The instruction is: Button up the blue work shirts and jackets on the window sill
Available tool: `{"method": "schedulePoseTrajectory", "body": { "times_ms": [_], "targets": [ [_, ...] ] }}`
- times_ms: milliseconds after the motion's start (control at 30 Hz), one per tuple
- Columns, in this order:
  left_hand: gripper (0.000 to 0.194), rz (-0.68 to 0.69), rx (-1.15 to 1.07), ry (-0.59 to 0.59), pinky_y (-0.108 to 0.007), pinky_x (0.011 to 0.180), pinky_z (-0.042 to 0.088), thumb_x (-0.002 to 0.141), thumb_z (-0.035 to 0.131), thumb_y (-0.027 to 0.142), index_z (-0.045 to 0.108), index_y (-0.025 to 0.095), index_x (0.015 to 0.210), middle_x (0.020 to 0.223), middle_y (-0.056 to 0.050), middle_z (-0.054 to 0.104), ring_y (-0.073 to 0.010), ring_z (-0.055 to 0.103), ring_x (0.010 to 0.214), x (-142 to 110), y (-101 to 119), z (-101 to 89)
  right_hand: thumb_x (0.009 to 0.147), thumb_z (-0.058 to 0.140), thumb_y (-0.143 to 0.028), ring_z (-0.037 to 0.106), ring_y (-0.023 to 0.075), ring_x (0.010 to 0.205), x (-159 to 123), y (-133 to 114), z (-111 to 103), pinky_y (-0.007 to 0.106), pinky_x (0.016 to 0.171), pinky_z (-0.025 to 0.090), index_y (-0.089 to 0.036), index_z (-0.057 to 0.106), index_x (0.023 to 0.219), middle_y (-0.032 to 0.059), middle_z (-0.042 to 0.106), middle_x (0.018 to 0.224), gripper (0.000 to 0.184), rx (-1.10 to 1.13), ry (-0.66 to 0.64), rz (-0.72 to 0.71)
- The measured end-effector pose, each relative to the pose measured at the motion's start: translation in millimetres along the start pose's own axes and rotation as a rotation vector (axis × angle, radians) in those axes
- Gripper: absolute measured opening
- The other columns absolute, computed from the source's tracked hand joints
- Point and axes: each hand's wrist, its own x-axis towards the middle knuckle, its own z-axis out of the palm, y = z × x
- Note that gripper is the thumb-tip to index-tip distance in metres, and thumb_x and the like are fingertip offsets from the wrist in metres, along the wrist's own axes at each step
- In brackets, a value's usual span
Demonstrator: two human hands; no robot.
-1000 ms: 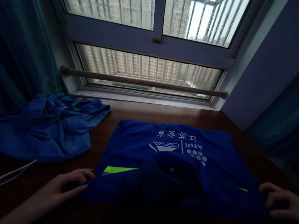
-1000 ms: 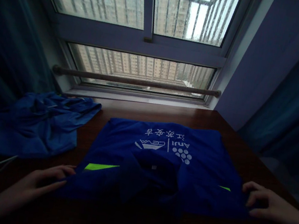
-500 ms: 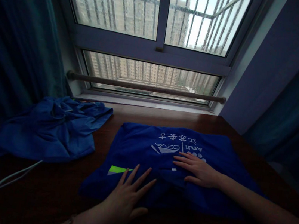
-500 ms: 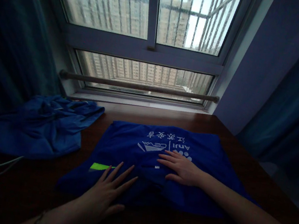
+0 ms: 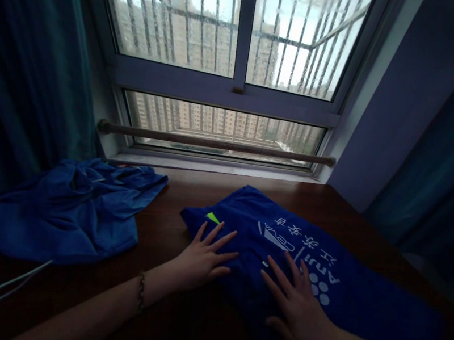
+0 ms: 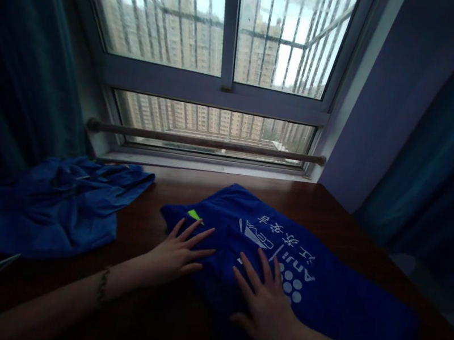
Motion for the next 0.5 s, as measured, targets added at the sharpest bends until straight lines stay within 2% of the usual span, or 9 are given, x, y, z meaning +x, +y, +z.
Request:
{"method": "schedulePoseTrajectory", "body": {
  "times_ms": [67,100,200,300,367,433,500],
  "targets": [
    [0.043,-0.023,0.044,0.076,-0.061,0.097,0.005,0.083,0.036,0.048,0.036,0.039,0.125,0.140,-0.001,0.025,-0.0323,0.014,0.128,18,-4,8.4,0.079,0.042,-0.052,-0.003,0.0386,0.127,5,-2,-2,0.067,0.092,0.003,-0.031,0.014,0.136,0.0032,0.013,0.143,0.066,0.033,-0.067,-0.135],
    [0.045,-0.034,0.054,0.111,-0.061,0.097,0.006,0.082,0.038,0.047,0.035,0.038,0.126,0.138,-0.002,0.028,-0.0312,0.018,0.127,25,-5,12.3,0.079,0.042,-0.051,-0.001,0.0380,0.127,9,0,-2,0.067,0.092,0.005,-0.033,0.014,0.135,0.0029,0.014,0.143,0.066,0.056,-0.097,-0.154],
    [0.050,-0.069,0.028,0.225,-0.059,0.098,0.012,0.082,0.043,0.040,0.029,0.033,0.130,0.138,-0.006,0.028,-0.0284,0.022,0.125,35,-6,20.3,0.079,0.042,-0.050,0.004,0.0371,0.128,23,22,2,0.066,0.092,0.012,-0.034,0.016,0.135,0.0023,0.017,0.142,0.063,0.069,-0.087,-0.032],
    [0.051,-0.077,-0.084,0.339,-0.051,0.100,0.021,0.083,0.043,0.031,0.028,0.025,0.131,0.137,-0.009,0.028,-0.0253,0.022,0.125,32,-7,22.9,0.080,0.040,-0.052,0.008,0.0363,0.127,36,66,7,0.066,0.091,0.015,-0.036,0.020,0.133,0.0013,0.020,0.141,0.060,0.012,-0.041,0.083],
    [0.043,-0.063,-0.198,0.393,-0.042,0.099,0.030,0.085,0.040,0.026,0.035,0.018,0.126,0.130,-0.011,0.036,-0.0217,0.031,0.121,27,-9,23.7,0.081,0.038,-0.052,0.011,0.0356,0.127,41,102,10,0.065,0.090,0.018,-0.036,0.020,0.133,0.0010,0.021,0.141,0.057,-0.031,-0.010,0.165],
    [0.029,-0.045,-0.303,0.413,-0.032,0.090,0.040,0.086,0.035,0.021,0.046,0.014,0.112,0.114,-0.011,0.049,-0.0171,0.045,0.106,23,-10,24.8,0.081,0.037,-0.053,0.015,0.0355,0.126,44,138,10,0.064,0.089,0.021,-0.037,0.021,0.133,0.0007,0.023,0.140,0.056,-0.071,0.021,0.242],
    [0.023,-0.018,-0.343,0.403,-0.027,0.077,0.046,0.087,0.031,0.018,0.053,0.014,0.096,0.096,-0.008,0.055,-0.0136,0.053,0.087,22,-10,26.0,0.081,0.035,-0.054,0.017,0.0356,0.126,43,170,9,0.064,0.088,0.023,-0.037,0.021,0.132,0.0004,0.023,0.140,0.055,-0.106,0.045,0.309]
  ]
}}
